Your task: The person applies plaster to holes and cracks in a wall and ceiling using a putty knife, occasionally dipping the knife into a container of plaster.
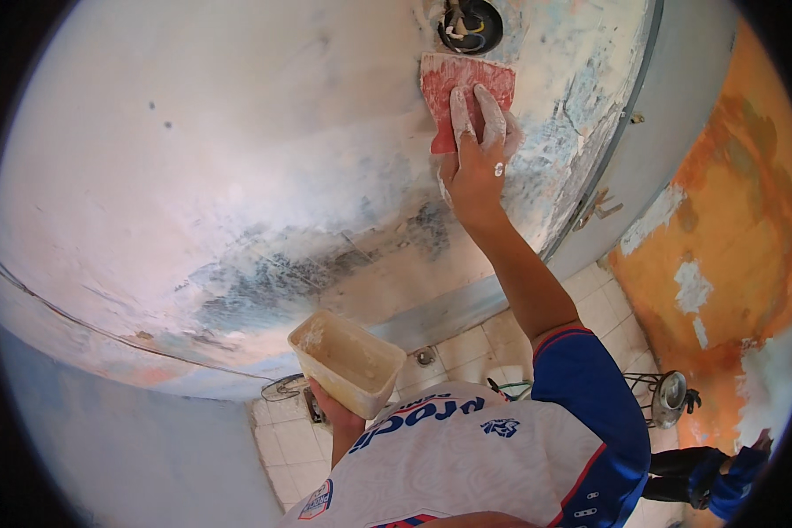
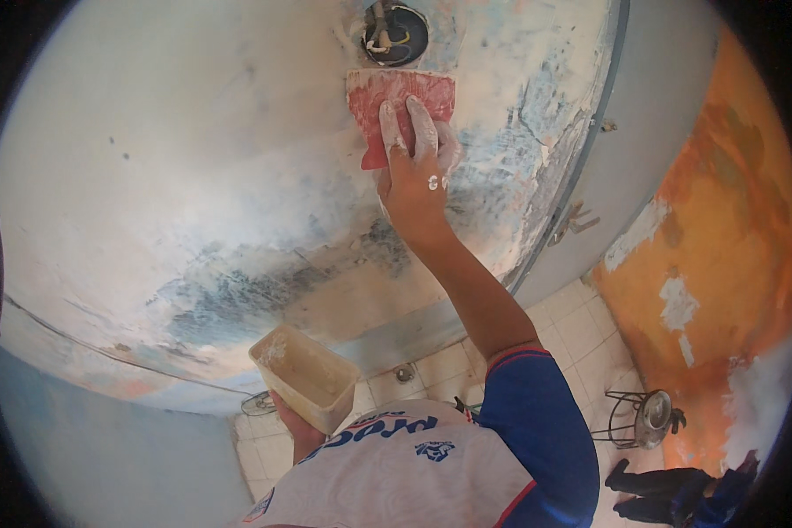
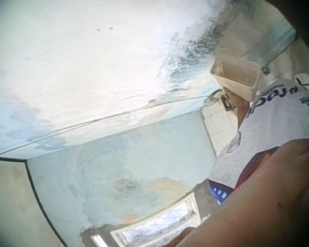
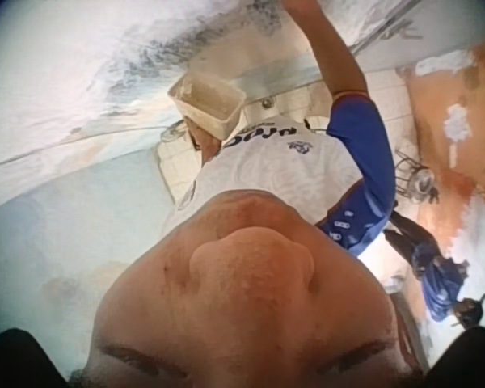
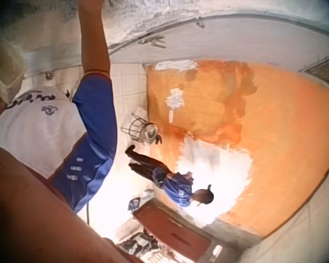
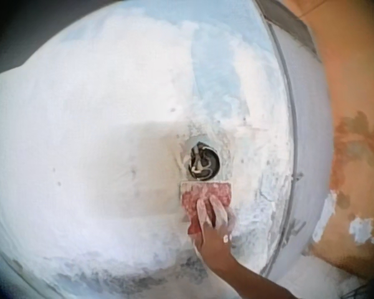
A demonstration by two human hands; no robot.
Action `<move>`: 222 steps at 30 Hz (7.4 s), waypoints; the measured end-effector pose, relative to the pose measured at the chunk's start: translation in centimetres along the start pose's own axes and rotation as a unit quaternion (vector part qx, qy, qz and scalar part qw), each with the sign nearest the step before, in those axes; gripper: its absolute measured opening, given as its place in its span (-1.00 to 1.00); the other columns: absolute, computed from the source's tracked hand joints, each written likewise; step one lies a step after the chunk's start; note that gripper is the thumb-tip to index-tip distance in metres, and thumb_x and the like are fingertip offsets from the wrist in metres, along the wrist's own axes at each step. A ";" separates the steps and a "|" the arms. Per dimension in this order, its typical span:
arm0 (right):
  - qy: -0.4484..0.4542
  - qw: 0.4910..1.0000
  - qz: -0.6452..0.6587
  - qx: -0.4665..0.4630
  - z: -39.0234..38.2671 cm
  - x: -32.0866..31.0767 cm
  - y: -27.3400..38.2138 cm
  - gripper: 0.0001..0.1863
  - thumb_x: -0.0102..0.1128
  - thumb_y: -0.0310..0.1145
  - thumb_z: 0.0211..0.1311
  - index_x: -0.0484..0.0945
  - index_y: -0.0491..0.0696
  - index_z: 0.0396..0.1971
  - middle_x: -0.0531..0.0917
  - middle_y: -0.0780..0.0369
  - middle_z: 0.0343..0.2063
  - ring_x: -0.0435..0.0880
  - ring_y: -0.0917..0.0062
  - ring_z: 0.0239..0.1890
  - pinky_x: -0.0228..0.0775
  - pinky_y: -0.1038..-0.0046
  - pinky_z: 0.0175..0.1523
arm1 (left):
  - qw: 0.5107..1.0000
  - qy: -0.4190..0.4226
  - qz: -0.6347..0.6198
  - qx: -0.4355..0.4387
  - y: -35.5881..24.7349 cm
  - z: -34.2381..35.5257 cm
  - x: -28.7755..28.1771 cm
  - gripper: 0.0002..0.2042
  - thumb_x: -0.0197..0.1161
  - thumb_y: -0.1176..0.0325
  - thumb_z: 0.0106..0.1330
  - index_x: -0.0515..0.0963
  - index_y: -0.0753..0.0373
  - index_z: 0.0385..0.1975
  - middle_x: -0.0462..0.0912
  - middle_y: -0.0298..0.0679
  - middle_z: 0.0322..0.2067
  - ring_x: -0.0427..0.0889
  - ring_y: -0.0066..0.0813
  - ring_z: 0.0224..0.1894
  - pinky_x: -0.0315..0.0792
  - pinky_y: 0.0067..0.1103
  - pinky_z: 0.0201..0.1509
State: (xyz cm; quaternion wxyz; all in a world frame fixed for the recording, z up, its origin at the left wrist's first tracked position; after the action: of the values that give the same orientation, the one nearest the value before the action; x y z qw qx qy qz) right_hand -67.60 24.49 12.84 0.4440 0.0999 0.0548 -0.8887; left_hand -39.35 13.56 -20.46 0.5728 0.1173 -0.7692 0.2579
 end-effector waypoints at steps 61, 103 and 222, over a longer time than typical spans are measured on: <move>-0.045 0.998 -0.042 0.031 -1.2 1.5 4.4 -0.30 0.04 -0.63 -0.04 0.41 -0.08 0.25 0.33 -0.02 0.30 0.30 0.02 0.20 0.15 0.16 0.33 | 0.983 0.040 0.015 -0.180 -10.0 0.1 -9.6 -0.32 -0.23 -0.26 0.43 0.12 0.07 0.39 0.27 -0.18 0.33 0.28 -0.11 0.33 0.22 -0.21 0.38; -0.049 0.988 -0.126 0.081 -4.6 -0.5 0.4 -0.86 0.06 -0.49 0.23 0.43 -0.18 -0.22 0.45 -0.05 -0.36 0.43 0.04 -0.38 0.36 0.20 -0.25 | 0.982 0.046 0.021 -0.184 -11.2 0.8 -9.6 -0.37 -0.23 -0.21 0.45 0.13 0.05 0.39 0.26 -0.21 0.34 0.26 -0.15 0.36 0.19 -0.23 0.41; 0.044 0.964 -0.188 0.182 -2.8 -1.6 0.0 -0.37 0.09 -0.51 0.14 0.28 -0.08 0.29 0.45 -0.02 0.15 0.44 0.02 0.12 0.42 0.13 0.09 | 0.979 0.009 0.021 -0.200 -10.9 0.1 -13.1 -0.36 -0.19 -0.21 0.45 0.15 0.08 0.37 0.32 -0.19 0.30 0.33 -0.14 0.31 0.26 -0.20 0.37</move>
State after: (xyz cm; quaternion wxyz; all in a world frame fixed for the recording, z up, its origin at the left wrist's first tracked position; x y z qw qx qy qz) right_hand -66.33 26.29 10.44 0.2404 0.2063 -0.0708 -0.9458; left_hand -30.09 2.83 -29.97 0.5856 -0.0185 -0.8027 0.1116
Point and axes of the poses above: each hand's wrist, its own z-axis towards the middle knuckle, its own x-axis out of the palm, y = z × x, the point moved 4 cm from there along z, towards the middle knuckle
